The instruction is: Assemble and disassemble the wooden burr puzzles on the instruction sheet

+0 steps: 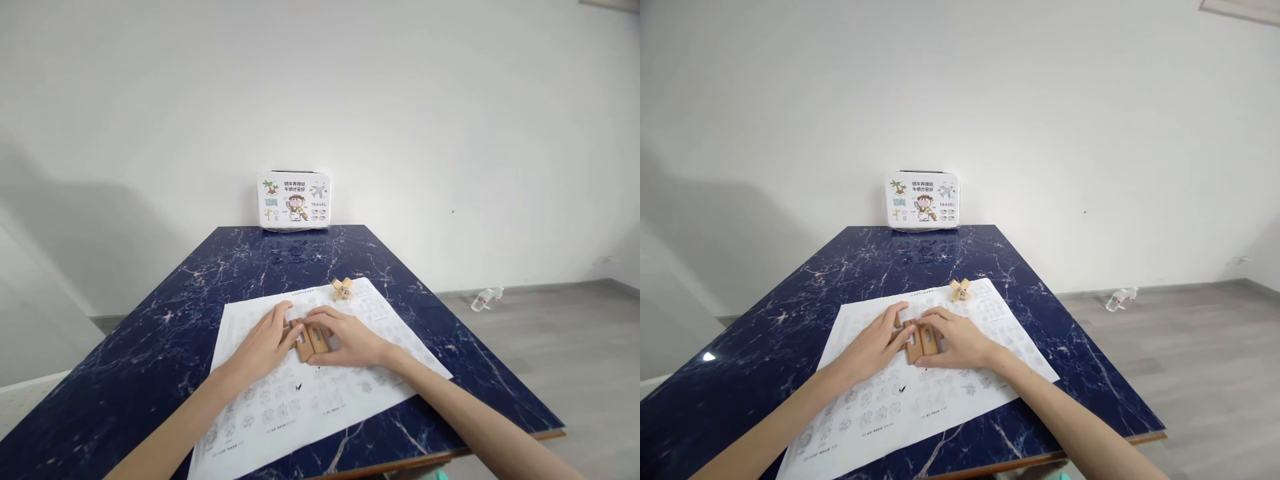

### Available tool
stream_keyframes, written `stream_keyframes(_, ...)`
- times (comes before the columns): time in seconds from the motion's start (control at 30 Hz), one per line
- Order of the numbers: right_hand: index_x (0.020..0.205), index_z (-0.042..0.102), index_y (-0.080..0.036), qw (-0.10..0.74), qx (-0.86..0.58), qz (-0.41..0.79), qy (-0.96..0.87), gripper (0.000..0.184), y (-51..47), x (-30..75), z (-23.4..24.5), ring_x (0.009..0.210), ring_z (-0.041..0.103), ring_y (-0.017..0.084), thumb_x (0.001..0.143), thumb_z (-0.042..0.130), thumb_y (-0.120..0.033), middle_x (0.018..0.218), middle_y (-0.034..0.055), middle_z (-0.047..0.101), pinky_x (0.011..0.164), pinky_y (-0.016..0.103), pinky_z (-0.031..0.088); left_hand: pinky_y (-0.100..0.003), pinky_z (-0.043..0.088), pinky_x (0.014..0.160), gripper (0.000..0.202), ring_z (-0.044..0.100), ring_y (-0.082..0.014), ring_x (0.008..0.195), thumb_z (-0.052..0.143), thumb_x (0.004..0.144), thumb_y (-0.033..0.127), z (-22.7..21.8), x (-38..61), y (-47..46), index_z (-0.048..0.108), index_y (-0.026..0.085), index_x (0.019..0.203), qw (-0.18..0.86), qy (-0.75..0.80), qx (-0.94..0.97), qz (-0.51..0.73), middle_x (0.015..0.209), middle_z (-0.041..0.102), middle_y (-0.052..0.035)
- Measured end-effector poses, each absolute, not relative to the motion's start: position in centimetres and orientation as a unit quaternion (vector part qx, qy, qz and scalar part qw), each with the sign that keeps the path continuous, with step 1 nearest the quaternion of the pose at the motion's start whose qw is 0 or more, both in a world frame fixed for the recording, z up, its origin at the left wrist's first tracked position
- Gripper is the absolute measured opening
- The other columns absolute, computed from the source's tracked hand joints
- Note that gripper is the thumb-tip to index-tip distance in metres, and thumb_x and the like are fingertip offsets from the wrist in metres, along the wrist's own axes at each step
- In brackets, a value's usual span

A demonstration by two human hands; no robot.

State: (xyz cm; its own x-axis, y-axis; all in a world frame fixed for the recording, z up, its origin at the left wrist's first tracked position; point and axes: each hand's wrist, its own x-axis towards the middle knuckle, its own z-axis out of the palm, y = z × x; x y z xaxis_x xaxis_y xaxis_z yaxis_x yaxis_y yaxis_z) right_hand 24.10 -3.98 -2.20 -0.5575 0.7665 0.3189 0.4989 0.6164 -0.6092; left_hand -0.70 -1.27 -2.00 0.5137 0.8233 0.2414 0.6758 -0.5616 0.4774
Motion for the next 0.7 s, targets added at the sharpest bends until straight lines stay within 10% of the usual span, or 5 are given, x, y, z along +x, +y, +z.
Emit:
stream_keyframes(0.47,0.154,0.040,-0.032,0.332,-0.296,0.322,-0.836,0.081,-3.9,23.9,-2.4,0.121,0.059,0.027,0.084,0.081,-0.028,0.154,0.0118,0.047,0.097,0.044,0.054,-0.053,0.049,0.109,0.083,0.054,-0.0366,0.139,0.071,0.087,0.059,-0.8,-0.2,-2.2,0.032,0.033,0.156,0.181,0.359,0.893,0.205,0.156,0.050,-0.0152)
stream_keyframes(0.7,0.141,0.045,-0.026,0.365,-0.326,0.358,-0.796,0.060,-3.8,23.8,-2.9,0.101,0.063,0.021,0.087,0.067,-0.015,0.121,0.0088,0.062,0.079,0.035,0.053,-0.053,0.042,0.116,0.056,0.049,-0.0341,0.143,0.061,0.096,0.056,-1.5,-0.2,-1.4,0.049,0.030,0.145,0.137,0.361,0.902,0.196,0.154,0.053,-0.0116)
